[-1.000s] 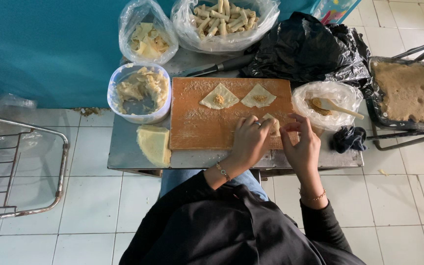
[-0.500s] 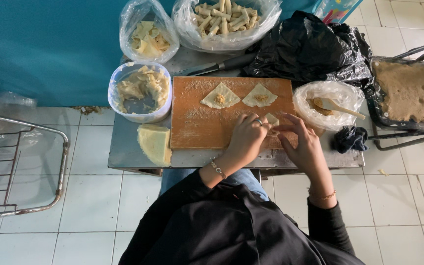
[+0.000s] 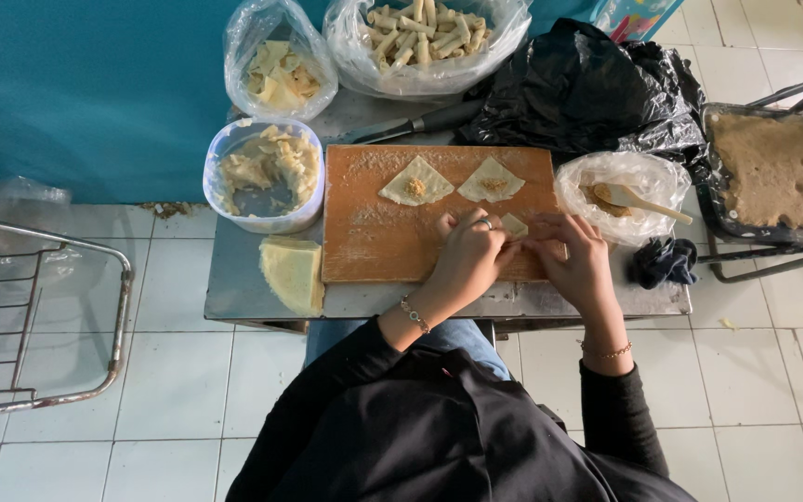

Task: The person tears pieces from a sheet of dough and shapes them into triangles on a wooden board, then spoons filling from a plastic container onto each triangle and folds the dough over the filling by hand. Finished folded pastries are set aside and the person reaches for more dough to continue.

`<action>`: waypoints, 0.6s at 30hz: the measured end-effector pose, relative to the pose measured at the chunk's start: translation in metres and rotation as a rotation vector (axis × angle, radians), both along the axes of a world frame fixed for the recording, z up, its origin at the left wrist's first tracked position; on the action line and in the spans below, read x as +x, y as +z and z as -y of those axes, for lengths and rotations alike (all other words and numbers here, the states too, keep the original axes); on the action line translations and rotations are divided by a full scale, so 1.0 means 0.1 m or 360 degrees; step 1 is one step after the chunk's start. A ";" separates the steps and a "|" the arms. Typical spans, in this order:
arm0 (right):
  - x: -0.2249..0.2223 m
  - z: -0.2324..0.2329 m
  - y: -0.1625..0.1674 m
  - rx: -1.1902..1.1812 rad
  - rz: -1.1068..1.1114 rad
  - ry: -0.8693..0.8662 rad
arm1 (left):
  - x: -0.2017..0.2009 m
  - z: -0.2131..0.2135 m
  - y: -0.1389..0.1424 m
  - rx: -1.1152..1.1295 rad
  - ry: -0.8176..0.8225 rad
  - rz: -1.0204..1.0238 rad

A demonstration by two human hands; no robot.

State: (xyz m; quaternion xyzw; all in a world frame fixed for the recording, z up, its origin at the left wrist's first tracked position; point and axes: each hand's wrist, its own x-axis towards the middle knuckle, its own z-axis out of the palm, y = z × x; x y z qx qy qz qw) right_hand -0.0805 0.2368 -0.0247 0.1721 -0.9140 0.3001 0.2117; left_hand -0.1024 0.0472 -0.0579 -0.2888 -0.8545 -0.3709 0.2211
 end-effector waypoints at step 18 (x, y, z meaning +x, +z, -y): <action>-0.07 0.07 -0.08 0.0162 0.0066 -0.0194 | 0.05 -0.02 0.17 -0.0005 0.0162 -0.0039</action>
